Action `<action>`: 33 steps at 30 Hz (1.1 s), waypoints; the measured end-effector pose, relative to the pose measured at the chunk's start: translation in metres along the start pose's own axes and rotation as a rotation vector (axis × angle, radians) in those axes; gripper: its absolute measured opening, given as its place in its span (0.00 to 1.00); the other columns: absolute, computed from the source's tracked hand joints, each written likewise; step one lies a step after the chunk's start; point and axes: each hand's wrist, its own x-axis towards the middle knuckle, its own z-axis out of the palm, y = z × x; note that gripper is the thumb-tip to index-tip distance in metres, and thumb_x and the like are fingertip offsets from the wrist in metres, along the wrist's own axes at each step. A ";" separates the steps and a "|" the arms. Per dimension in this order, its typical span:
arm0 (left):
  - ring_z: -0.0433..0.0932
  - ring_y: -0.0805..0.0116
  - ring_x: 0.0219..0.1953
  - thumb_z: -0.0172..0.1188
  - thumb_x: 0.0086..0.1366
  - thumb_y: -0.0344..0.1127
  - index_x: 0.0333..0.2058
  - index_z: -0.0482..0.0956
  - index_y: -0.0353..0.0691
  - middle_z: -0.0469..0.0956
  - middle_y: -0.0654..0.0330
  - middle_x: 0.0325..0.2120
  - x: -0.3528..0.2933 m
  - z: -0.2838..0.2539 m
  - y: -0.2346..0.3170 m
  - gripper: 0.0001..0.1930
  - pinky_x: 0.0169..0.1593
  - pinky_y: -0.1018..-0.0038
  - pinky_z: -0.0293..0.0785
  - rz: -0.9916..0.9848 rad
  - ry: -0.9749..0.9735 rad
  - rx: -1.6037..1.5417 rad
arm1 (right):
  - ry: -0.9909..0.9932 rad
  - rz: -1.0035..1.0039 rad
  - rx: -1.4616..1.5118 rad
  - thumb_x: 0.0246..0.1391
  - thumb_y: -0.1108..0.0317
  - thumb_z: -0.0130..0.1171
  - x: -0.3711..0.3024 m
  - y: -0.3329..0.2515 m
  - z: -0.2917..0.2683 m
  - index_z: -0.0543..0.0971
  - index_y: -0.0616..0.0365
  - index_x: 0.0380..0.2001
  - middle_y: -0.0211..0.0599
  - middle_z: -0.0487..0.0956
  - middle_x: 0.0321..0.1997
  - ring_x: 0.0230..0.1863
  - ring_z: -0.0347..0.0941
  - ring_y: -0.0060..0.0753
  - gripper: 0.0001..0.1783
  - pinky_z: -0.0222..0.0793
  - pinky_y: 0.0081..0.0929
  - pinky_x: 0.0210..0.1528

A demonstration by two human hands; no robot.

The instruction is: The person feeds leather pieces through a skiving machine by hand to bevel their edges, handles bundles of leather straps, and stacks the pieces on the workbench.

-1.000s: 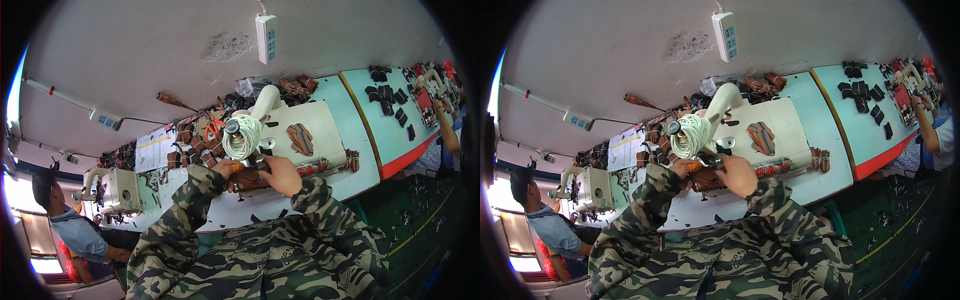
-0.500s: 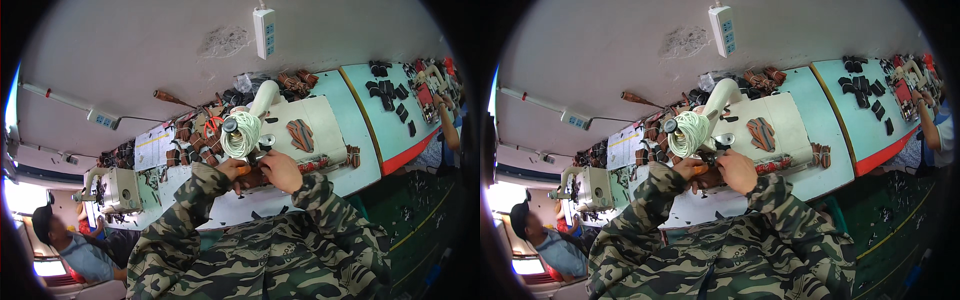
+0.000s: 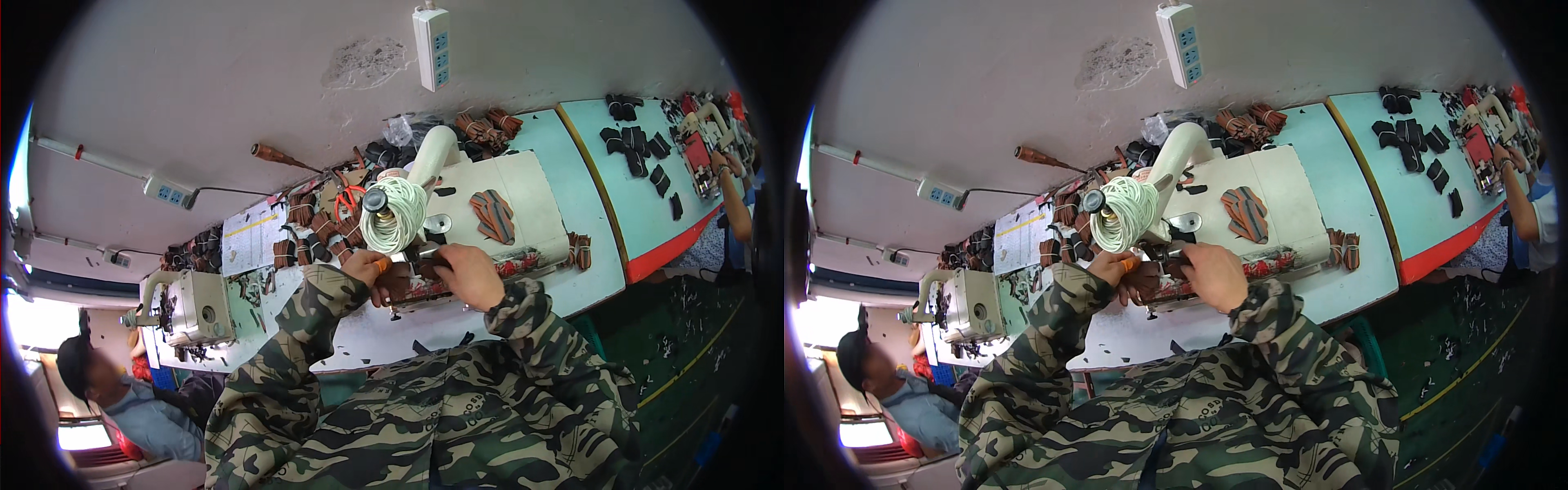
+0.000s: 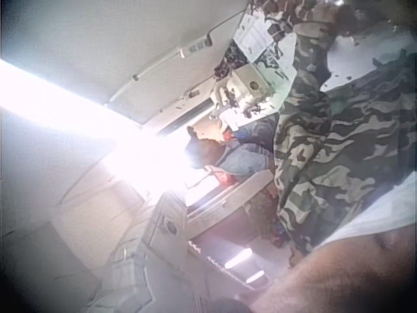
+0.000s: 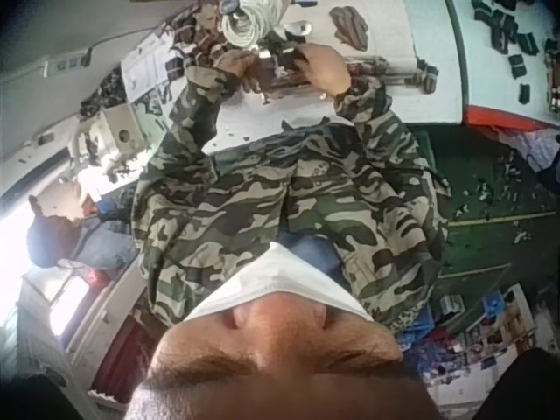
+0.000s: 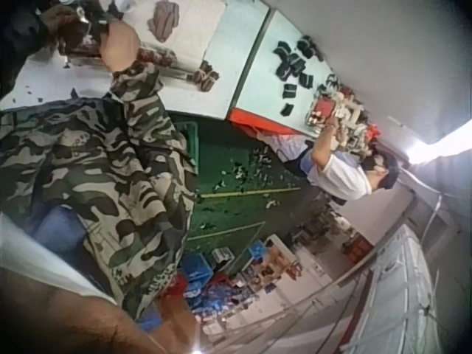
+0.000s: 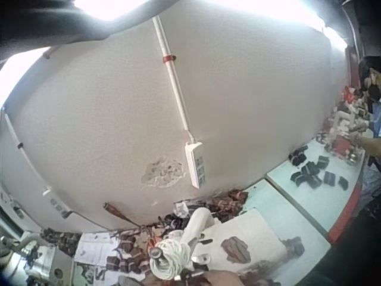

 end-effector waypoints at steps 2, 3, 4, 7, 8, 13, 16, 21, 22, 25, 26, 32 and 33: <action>0.74 0.69 0.11 0.44 0.67 0.37 0.45 0.71 0.34 0.79 0.54 0.23 -0.004 0.015 0.008 0.14 0.11 0.80 0.66 0.046 0.136 -0.090 | -0.045 -0.031 0.071 0.45 0.68 0.58 -0.005 0.005 -0.007 0.77 0.56 0.32 0.41 0.76 0.31 0.35 0.74 0.50 0.09 0.68 0.44 0.36; 0.74 0.69 0.11 0.44 0.67 0.37 0.45 0.71 0.34 0.79 0.54 0.23 -0.006 0.021 0.016 0.14 0.11 0.80 0.66 0.044 0.133 -0.093 | -0.048 -0.028 0.069 0.45 0.68 0.58 -0.005 0.003 -0.007 0.77 0.56 0.32 0.41 0.76 0.31 0.35 0.74 0.50 0.09 0.68 0.44 0.36; 0.75 0.70 0.12 0.44 0.67 0.37 0.45 0.70 0.35 0.79 0.54 0.23 -0.009 0.023 0.025 0.14 0.11 0.80 0.65 0.009 0.050 -0.042 | -0.009 -0.045 0.076 0.45 0.68 0.58 -0.004 -0.004 -0.005 0.77 0.57 0.32 0.42 0.75 0.30 0.35 0.73 0.49 0.09 0.68 0.44 0.37; 0.75 0.70 0.13 0.43 0.67 0.37 0.44 0.69 0.38 0.78 0.55 0.21 -0.010 0.012 0.025 0.13 0.11 0.80 0.64 -0.045 -0.110 -0.013 | 0.059 -0.024 0.023 0.45 0.67 0.58 0.000 -0.013 0.002 0.77 0.58 0.31 0.42 0.75 0.30 0.35 0.73 0.49 0.09 0.68 0.44 0.37; 0.75 0.70 0.12 0.43 0.67 0.37 0.44 0.69 0.38 0.78 0.55 0.21 -0.013 0.006 0.024 0.13 0.11 0.80 0.63 -0.044 -0.100 0.008 | 0.087 0.015 -0.036 0.45 0.67 0.58 0.002 -0.014 0.004 0.77 0.58 0.32 0.43 0.74 0.30 0.35 0.73 0.50 0.10 0.68 0.44 0.37; 0.75 0.68 0.12 0.44 0.67 0.38 0.44 0.69 0.37 0.78 0.53 0.21 -0.001 0.009 -0.004 0.13 0.11 0.79 0.65 0.077 0.125 -0.110 | -0.066 -0.023 0.092 0.46 0.66 0.57 -0.007 0.006 -0.012 0.76 0.58 0.29 0.43 0.74 0.33 0.34 0.72 0.52 0.08 0.68 0.44 0.37; 0.76 0.67 0.13 0.44 0.67 0.38 0.43 0.70 0.36 0.78 0.52 0.23 0.000 0.021 0.011 0.13 0.12 0.78 0.67 -0.022 -0.041 -0.121 | -0.074 -0.070 0.199 0.46 0.66 0.57 -0.008 -0.004 -0.015 0.76 0.58 0.31 0.44 0.75 0.31 0.35 0.72 0.52 0.09 0.68 0.43 0.37; 0.77 0.66 0.14 0.43 0.67 0.36 0.41 0.73 0.33 0.79 0.51 0.24 0.000 0.001 0.002 0.13 0.12 0.78 0.67 -0.032 -0.101 -0.124 | 0.036 0.053 0.010 0.46 0.65 0.58 -0.002 -0.007 -0.004 0.76 0.56 0.37 0.43 0.75 0.31 0.35 0.72 0.53 0.13 0.68 0.42 0.36; 0.77 0.66 0.14 0.41 0.67 0.35 0.41 0.73 0.33 0.79 0.52 0.23 0.004 0.000 -0.007 0.14 0.12 0.78 0.67 0.025 -0.019 -0.116 | 0.059 0.010 0.037 0.46 0.66 0.58 -0.004 -0.002 -0.005 0.76 0.57 0.35 0.44 0.74 0.31 0.35 0.72 0.52 0.12 0.68 0.41 0.37; 0.76 0.66 0.13 0.38 0.67 0.34 0.41 0.72 0.32 0.78 0.52 0.21 -0.002 0.012 0.000 0.14 0.12 0.78 0.68 0.061 0.097 -0.065 | -0.095 -0.036 0.127 0.45 0.66 0.58 -0.009 0.011 -0.018 0.77 0.59 0.34 0.45 0.75 0.31 0.35 0.72 0.51 0.12 0.68 0.40 0.38; 0.75 0.66 0.13 0.39 0.67 0.33 0.42 0.71 0.32 0.78 0.52 0.21 0.001 0.018 0.000 0.14 0.12 0.77 0.68 0.061 0.088 -0.137 | -0.097 -0.019 0.254 0.46 0.66 0.57 -0.009 0.008 -0.023 0.77 0.59 0.33 0.45 0.74 0.31 0.35 0.72 0.50 0.11 0.67 0.40 0.39; 0.79 0.65 0.19 0.42 0.68 0.34 0.44 0.70 0.33 0.79 0.52 0.25 0.000 0.005 -0.004 0.13 0.20 0.76 0.76 0.055 -0.179 -0.223 | -0.003 -0.021 0.057 0.47 0.66 0.56 -0.006 -0.007 -0.003 0.76 0.58 0.35 0.45 0.74 0.32 0.36 0.71 0.52 0.11 0.68 0.42 0.38; 0.79 0.65 0.19 0.42 0.68 0.34 0.44 0.70 0.33 0.79 0.52 0.25 -0.001 0.001 -0.005 0.13 0.20 0.76 0.76 0.055 -0.180 -0.219 | 0.026 0.002 0.072 0.47 0.66 0.56 -0.005 -0.006 -0.002 0.76 0.58 0.35 0.45 0.74 0.32 0.37 0.71 0.52 0.11 0.68 0.42 0.38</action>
